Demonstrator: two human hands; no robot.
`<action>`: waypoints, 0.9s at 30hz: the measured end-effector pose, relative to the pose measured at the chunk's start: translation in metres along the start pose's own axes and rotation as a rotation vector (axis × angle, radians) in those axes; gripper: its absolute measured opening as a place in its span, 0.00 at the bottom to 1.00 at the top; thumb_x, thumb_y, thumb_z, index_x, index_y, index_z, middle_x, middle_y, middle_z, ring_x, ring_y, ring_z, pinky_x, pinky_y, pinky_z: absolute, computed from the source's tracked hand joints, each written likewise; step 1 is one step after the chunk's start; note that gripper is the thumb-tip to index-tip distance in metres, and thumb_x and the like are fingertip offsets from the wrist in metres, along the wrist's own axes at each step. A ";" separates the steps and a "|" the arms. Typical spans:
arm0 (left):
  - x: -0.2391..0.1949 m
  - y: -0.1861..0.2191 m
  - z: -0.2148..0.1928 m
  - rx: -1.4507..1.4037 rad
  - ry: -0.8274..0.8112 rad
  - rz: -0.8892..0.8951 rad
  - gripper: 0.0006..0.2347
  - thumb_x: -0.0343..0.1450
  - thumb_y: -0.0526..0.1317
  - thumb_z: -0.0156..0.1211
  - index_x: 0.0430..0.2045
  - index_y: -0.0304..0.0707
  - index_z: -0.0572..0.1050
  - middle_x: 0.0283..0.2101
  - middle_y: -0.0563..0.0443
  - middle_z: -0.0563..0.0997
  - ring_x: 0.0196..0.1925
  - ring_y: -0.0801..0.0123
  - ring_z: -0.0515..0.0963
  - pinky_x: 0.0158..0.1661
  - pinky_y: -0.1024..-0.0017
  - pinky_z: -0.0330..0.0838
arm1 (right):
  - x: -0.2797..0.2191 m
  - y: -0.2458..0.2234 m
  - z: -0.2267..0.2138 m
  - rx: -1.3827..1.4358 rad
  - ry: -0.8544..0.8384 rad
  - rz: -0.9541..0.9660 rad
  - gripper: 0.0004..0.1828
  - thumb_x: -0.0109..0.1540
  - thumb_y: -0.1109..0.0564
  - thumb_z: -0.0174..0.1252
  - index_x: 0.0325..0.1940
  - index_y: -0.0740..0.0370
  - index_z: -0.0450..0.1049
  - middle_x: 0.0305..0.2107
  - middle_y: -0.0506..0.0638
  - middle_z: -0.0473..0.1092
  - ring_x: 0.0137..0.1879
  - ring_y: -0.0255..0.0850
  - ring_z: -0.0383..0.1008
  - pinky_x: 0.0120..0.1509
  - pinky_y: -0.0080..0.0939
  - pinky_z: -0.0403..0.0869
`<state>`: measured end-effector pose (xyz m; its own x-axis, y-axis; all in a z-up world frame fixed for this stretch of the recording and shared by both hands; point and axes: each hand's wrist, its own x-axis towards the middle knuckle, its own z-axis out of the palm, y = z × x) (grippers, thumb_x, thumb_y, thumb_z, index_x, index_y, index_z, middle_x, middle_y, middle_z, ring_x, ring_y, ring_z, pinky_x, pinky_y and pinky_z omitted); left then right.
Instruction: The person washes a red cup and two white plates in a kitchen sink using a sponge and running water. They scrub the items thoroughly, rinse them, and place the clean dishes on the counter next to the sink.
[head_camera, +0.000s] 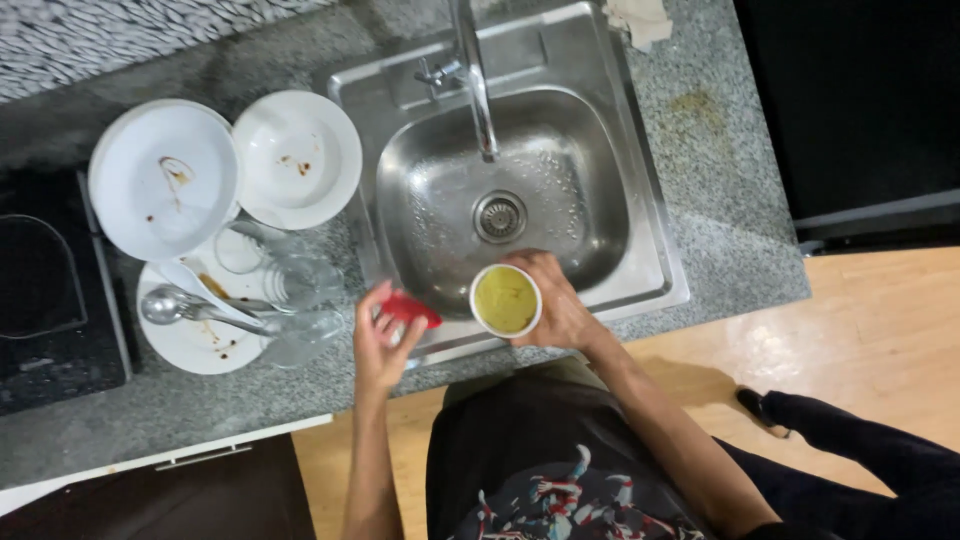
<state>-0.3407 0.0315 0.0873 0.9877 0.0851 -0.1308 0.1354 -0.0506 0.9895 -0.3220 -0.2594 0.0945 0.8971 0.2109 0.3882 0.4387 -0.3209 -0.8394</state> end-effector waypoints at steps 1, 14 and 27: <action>-0.012 -0.014 -0.010 0.001 -0.001 0.001 0.34 0.61 0.32 0.76 0.63 0.32 0.63 0.62 0.37 0.65 0.64 0.45 0.72 0.61 0.55 0.72 | -0.004 0.001 0.002 0.000 0.002 0.000 0.51 0.50 0.24 0.68 0.63 0.64 0.70 0.50 0.57 0.72 0.60 0.57 0.70 0.68 0.54 0.67; -0.046 0.031 -0.013 0.726 0.081 0.142 0.20 0.70 0.50 0.57 0.53 0.40 0.74 0.64 0.44 0.65 0.67 0.49 0.59 0.63 0.48 0.60 | 0.003 -0.012 0.009 -0.152 0.013 0.116 0.60 0.41 0.44 0.81 0.71 0.59 0.59 0.65 0.54 0.67 0.63 0.51 0.62 0.63 0.58 0.67; 0.003 0.091 0.076 1.072 -0.050 0.763 0.07 0.65 0.41 0.65 0.34 0.45 0.81 0.38 0.57 0.80 0.38 0.62 0.78 0.35 0.65 0.67 | 0.026 -0.062 0.036 -0.282 0.221 -0.116 0.36 0.51 0.48 0.75 0.59 0.65 0.74 0.45 0.58 0.76 0.46 0.59 0.72 0.53 0.54 0.71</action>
<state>-0.3198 -0.0481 0.1721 0.8415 -0.3515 0.4103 -0.4828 -0.8301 0.2791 -0.3281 -0.2006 0.1427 0.8166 0.0661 0.5734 0.5078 -0.5547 -0.6592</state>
